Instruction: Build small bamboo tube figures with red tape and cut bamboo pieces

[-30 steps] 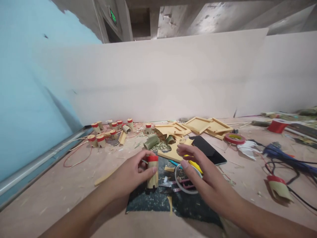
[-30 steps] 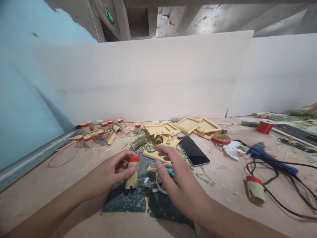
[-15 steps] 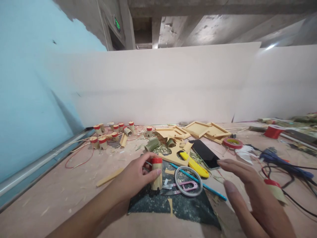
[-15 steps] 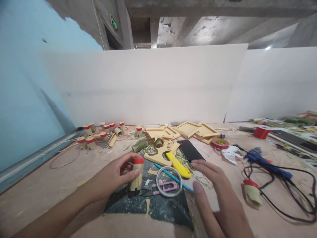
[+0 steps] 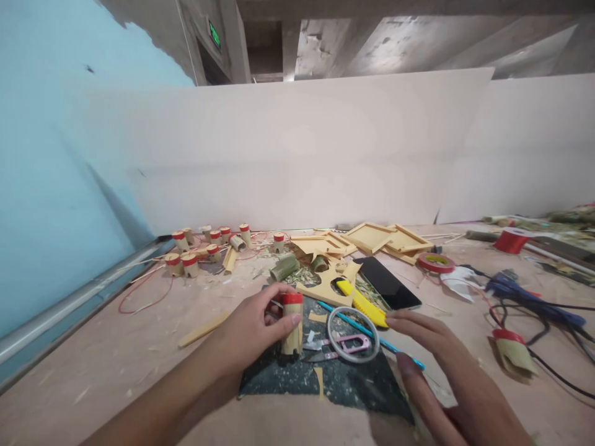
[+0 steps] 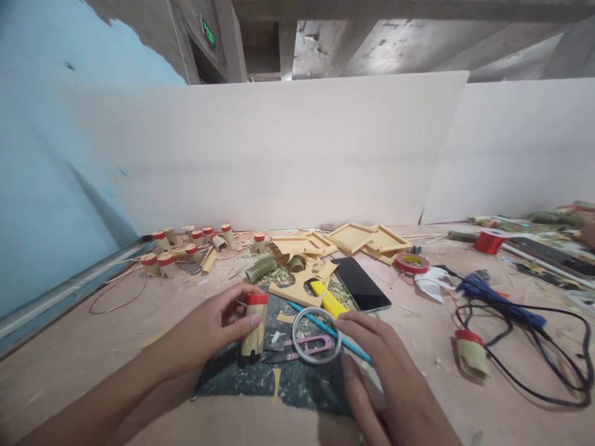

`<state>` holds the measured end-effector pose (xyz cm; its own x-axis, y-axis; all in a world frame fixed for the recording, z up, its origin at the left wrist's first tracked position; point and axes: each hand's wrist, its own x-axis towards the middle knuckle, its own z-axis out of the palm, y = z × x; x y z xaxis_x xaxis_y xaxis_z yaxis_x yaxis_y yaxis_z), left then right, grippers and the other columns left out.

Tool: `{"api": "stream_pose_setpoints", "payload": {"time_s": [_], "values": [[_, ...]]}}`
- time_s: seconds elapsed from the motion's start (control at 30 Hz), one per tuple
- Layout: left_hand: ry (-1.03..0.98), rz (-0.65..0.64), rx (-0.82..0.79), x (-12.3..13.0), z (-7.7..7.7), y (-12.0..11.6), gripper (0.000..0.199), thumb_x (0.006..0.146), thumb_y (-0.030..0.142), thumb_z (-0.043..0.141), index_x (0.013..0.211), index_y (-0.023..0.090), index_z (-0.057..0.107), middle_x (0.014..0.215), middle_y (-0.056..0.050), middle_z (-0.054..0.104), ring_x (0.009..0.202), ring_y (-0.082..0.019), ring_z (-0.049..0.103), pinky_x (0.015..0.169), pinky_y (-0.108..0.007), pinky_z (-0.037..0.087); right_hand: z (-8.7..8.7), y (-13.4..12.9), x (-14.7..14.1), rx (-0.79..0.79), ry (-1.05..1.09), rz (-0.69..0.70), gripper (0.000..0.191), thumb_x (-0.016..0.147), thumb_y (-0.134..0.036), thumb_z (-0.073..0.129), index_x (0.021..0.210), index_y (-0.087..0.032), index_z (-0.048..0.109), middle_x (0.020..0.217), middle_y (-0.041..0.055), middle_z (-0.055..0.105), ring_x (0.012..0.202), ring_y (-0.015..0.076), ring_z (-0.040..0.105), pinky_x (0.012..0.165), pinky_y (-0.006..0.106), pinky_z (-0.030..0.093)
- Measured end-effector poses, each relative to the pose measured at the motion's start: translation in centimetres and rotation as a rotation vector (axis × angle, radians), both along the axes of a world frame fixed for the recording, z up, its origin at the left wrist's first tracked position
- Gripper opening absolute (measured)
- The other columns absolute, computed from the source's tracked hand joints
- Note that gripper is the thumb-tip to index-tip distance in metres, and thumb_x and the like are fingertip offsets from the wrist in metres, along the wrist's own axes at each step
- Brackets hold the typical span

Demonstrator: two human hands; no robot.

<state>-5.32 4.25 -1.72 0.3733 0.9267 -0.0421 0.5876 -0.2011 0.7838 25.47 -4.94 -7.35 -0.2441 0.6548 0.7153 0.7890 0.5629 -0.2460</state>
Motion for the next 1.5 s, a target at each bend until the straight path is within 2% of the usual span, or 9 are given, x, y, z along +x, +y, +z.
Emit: {"api": "stream_pose_setpoints", "payload": {"time_s": [0.2, 0.47, 0.6, 0.7, 0.83, 1.07, 1.17, 1.3, 1.5], "values": [[-0.03, 0.008, -0.001, 0.0, 0.3, 0.0, 0.058, 0.092, 0.059, 0.068, 0.135, 0.02, 0.062, 0.11, -0.007, 0.072, 0.092, -0.025, 0.064, 0.082, -0.035, 0.05, -0.4, -0.9, 1.9, 0.05, 0.001, -0.162, 0.035, 0.107, -0.023, 0.054, 0.141, -0.028, 0.058, 0.133, 0.0104, 0.072, 0.122, 0.028, 0.071, 0.098, 0.035, 0.062], [-0.037, -0.011, 0.014, 0.0, -0.2, -0.1, 0.052, 0.093, 0.058, 0.069, 0.13, 0.022, 0.066, 0.105, -0.006, 0.072, 0.09, -0.025, 0.064, 0.078, -0.034, 0.05, 3.0, 3.9, -1.6, 0.084, 0.166, -0.042, 0.029, 0.108, -0.022, 0.052, 0.135, -0.029, 0.057, 0.13, 0.0103, 0.07, 0.124, 0.0288, 0.07, 0.103, 0.041, 0.06], [-0.032, 0.0, 0.011, -0.2, -0.1, -0.2, 0.054, 0.092, 0.058, 0.07, 0.132, 0.022, 0.065, 0.105, -0.007, 0.072, 0.09, -0.025, 0.065, 0.077, -0.033, 0.05, 1.5, 2.6, -0.8, -0.079, 0.169, -0.064, 0.026, 0.11, -0.027, 0.05, 0.134, -0.032, 0.059, 0.124, 0.0075, 0.073, 0.113, 0.0257, 0.075, 0.093, 0.036, 0.065], [-0.035, 0.019, 0.014, -0.2, -0.1, -0.2, 0.056, 0.092, 0.058, 0.07, 0.133, 0.022, 0.065, 0.113, -0.008, 0.073, 0.095, -0.026, 0.066, 0.081, -0.034, 0.051, -0.6, 0.4, 1.8, -0.054, 0.122, -0.163, 0.029, 0.108, -0.033, 0.054, 0.136, -0.032, 0.062, 0.127, 0.008, 0.076, 0.114, 0.0291, 0.077, 0.078, 0.033, 0.068], [-0.03, 0.03, 0.016, -0.2, 0.0, -0.1, 0.053, 0.091, 0.058, 0.071, 0.13, 0.022, 0.067, 0.114, -0.008, 0.073, 0.094, -0.026, 0.066, 0.081, -0.034, 0.051, -1.2, -1.0, 4.0, -0.07, 0.095, -0.236, 0.026, 0.107, -0.037, 0.053, 0.129, -0.033, 0.066, 0.119, 0.0058, 0.081, 0.107, 0.031, 0.08, 0.08, 0.039, 0.068], [0.006, 0.018, -0.003, -0.2, 0.1, -0.3, 0.052, 0.091, 0.059, 0.071, 0.125, 0.02, 0.066, 0.097, -0.004, 0.07, 0.085, -0.023, 0.062, 0.072, -0.031, 0.047, 4.2, 2.6, -0.2, 0.039, 0.403, -0.035, 0.018, 0.107, -0.026, 0.055, 0.12, -0.031, 0.068, 0.113, 0.0041, 0.075, 0.111, 0.0248, 0.073, 0.091, 0.033, 0.059], [0.039, -0.001, -0.036, -0.4, 0.1, -0.3, 0.048, 0.093, 0.059, 0.069, 0.119, 0.02, 0.066, 0.086, 0.0, 0.065, 0.078, -0.022, 0.059, 0.067, -0.03, 0.042, 5.9, 5.3, -2.2, -0.118, 0.282, 0.019, 0.017, 0.11, -0.027, 0.051, 0.12, -0.028, 0.064, 0.114, 0.0067, 0.073, 0.104, 0.025, 0.072, 0.087, 0.037, 0.057], [0.074, 0.001, -0.06, -0.6, 0.5, -0.3, 0.042, 0.092, 0.059, 0.07, 0.11, 0.021, 0.065, 0.082, 0.001, 0.062, 0.077, -0.021, 0.057, 0.065, -0.029, 0.039, 6.1, 7.9, -3.9, -0.377, 0.035, 0.152, 0.016, 0.106, -0.028, 0.055, 0.115, -0.024, 0.068, 0.112, 0.0096, 0.075, 0.103, 0.029, 0.072, 0.088, 0.043, 0.056], [0.121, -0.003, -0.191, -1.3, 1.8, -0.8, 0.047, 0.096, 0.067, 0.061, 0.112, 0.023, 0.066, 0.074, 0.002, 0.066, 0.071, -0.023, 0.064, 0.062, -0.029, 0.04, 4.9, 8.5, -3.8, -0.475, -0.011, 0.188, 0.024, 0.109, -0.03, 0.048, 0.104, -0.023, 0.07, 0.109, 0.0103, 0.073, 0.1, 0.0284, 0.072, 0.087, 0.043, 0.056]]}}
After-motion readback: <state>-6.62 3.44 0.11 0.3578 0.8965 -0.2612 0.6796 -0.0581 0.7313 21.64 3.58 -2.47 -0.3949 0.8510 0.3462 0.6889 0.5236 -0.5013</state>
